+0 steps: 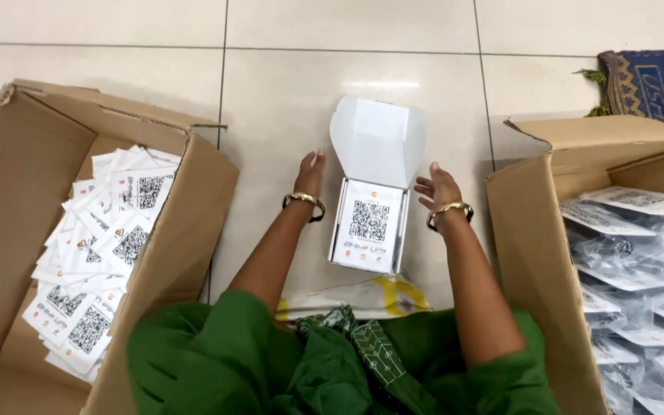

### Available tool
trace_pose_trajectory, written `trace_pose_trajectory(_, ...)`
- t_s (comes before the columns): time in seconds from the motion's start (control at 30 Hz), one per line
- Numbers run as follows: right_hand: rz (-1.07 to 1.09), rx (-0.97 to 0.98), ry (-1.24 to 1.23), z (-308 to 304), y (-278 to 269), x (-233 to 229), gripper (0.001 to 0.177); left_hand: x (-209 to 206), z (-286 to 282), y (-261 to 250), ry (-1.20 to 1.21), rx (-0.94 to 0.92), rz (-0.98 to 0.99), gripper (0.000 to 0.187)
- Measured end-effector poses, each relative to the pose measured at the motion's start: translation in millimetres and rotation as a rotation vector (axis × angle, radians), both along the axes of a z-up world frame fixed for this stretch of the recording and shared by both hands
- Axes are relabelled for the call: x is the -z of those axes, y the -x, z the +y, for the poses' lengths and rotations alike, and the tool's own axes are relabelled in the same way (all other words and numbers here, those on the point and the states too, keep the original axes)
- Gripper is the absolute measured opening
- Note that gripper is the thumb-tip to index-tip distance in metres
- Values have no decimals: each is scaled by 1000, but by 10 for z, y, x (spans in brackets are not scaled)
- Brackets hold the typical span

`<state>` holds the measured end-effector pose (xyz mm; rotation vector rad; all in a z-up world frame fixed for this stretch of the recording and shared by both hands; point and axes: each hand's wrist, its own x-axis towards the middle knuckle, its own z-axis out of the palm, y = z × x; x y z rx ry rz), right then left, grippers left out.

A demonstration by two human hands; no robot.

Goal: Sorting items and applying QR code stickers to small white boxes and larger cardboard containers.

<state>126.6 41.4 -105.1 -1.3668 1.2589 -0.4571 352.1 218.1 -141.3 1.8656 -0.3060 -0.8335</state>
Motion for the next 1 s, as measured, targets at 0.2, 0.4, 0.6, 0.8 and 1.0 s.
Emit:
trace_pose_trajectory(0.2, -223, 190, -722, -361, -385, -239, 114, -482, -535, -245, 253, -241, 876, 98)
trace_pose_trajectory(0.4, -211, -309, -227, -75, 141, -734, 110, -447, -309, -172, 608, 233, 786, 103)
trace_pose_trajectory(0.6, -334, -412, -86, 400, 562, -608, 101, -273, 55, 293, 567, 398, 375, 93)
trace_pose_trajectory(0.8, -314, -582, 194, 533, 785, -504, 85, 333, 94, 363, 276, 192, 504, 84)
trace_pose_trajectory(1.0, -244, -580, 151, 603, 836, -519, 90, 652, -3, 352, 675, 434, 376, 72)
